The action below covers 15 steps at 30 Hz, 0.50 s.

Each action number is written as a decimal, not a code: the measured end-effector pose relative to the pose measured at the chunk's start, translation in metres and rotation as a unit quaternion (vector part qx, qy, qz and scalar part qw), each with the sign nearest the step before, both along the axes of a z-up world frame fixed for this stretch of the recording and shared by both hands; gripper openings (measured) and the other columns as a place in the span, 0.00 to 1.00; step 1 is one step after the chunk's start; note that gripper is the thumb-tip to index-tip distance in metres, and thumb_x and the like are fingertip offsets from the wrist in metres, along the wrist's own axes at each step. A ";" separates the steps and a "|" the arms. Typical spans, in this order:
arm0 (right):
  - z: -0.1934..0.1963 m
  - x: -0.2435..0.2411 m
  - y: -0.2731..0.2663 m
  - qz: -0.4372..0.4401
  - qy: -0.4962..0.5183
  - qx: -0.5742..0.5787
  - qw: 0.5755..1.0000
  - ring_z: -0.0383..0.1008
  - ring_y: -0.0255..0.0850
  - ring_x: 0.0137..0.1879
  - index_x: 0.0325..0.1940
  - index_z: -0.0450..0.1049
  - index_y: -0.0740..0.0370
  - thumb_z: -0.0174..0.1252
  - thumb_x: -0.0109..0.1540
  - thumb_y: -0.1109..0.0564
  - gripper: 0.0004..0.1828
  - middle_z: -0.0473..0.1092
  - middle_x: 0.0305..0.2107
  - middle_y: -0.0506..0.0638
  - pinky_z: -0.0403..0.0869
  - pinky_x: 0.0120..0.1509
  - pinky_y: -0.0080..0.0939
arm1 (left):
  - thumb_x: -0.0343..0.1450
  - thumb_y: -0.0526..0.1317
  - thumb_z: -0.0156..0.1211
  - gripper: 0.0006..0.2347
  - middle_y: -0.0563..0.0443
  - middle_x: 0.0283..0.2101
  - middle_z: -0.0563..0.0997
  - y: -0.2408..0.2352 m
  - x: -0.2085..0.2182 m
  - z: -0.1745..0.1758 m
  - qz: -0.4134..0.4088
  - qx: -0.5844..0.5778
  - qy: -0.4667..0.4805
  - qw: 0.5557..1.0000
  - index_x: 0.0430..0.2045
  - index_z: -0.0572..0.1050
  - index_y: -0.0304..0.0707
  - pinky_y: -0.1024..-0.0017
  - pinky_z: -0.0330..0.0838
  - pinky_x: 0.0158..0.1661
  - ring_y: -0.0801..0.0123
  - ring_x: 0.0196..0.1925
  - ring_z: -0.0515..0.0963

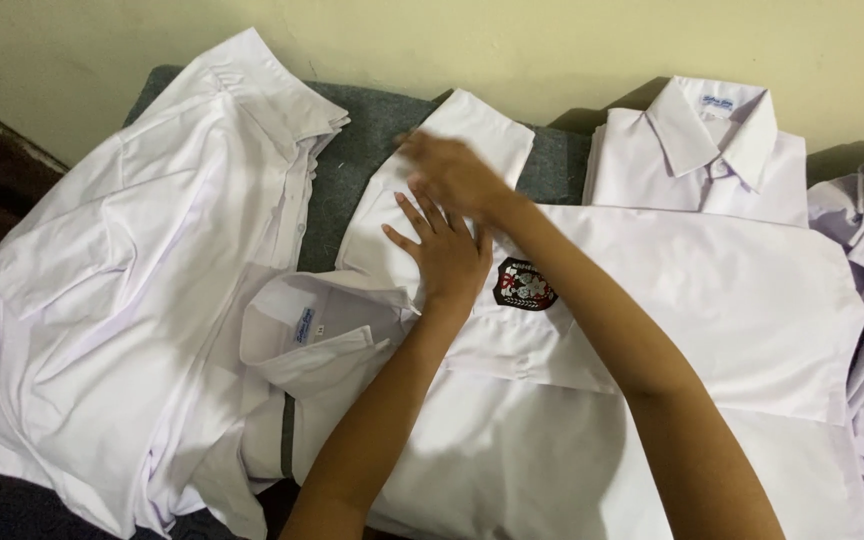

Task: The person uses pink-handled scissors to trim loose threads from the collar of a white shirt. They then fold the shirt in half, smooth the fabric, and fold the sleeves inward to create a neat rectangular shape.

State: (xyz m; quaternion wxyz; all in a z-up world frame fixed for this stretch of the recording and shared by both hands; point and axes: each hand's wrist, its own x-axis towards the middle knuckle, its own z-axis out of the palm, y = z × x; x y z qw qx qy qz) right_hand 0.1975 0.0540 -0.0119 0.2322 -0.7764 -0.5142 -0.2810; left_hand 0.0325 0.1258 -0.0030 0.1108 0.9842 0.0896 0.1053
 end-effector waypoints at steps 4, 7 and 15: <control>0.058 -0.056 0.032 -0.057 0.335 -0.241 0.909 0.41 0.46 0.83 0.78 0.55 0.53 0.23 0.75 0.36 0.34 0.51 0.76 0.50 0.39 0.83 0.58 | 0.74 0.55 0.42 0.33 0.21 0.75 0.45 0.003 0.001 -0.001 -0.019 -0.026 0.027 0.999 0.71 0.53 0.28 0.19 0.23 0.60 0.26 0.77 0.33; 0.049 -0.036 0.030 -0.076 0.292 -0.266 0.916 0.39 0.42 0.83 0.79 0.53 0.48 0.22 0.75 0.35 0.33 0.48 0.77 0.45 0.41 0.83 0.56 | 0.76 0.54 0.39 0.32 0.21 0.75 0.45 0.002 -0.002 0.009 -0.010 -0.035 0.015 0.999 0.71 0.52 0.28 0.19 0.26 0.61 0.26 0.77 0.35; 0.030 0.019 0.017 -0.128 0.238 -0.267 0.925 0.38 0.46 0.83 0.82 0.46 0.47 0.21 0.75 0.44 0.30 0.42 0.79 0.46 0.43 0.83 0.58 | 0.77 0.54 0.37 0.32 0.21 0.76 0.41 0.002 -0.008 0.019 -0.007 -0.029 0.015 0.999 0.73 0.50 0.28 0.21 0.25 0.61 0.27 0.77 0.34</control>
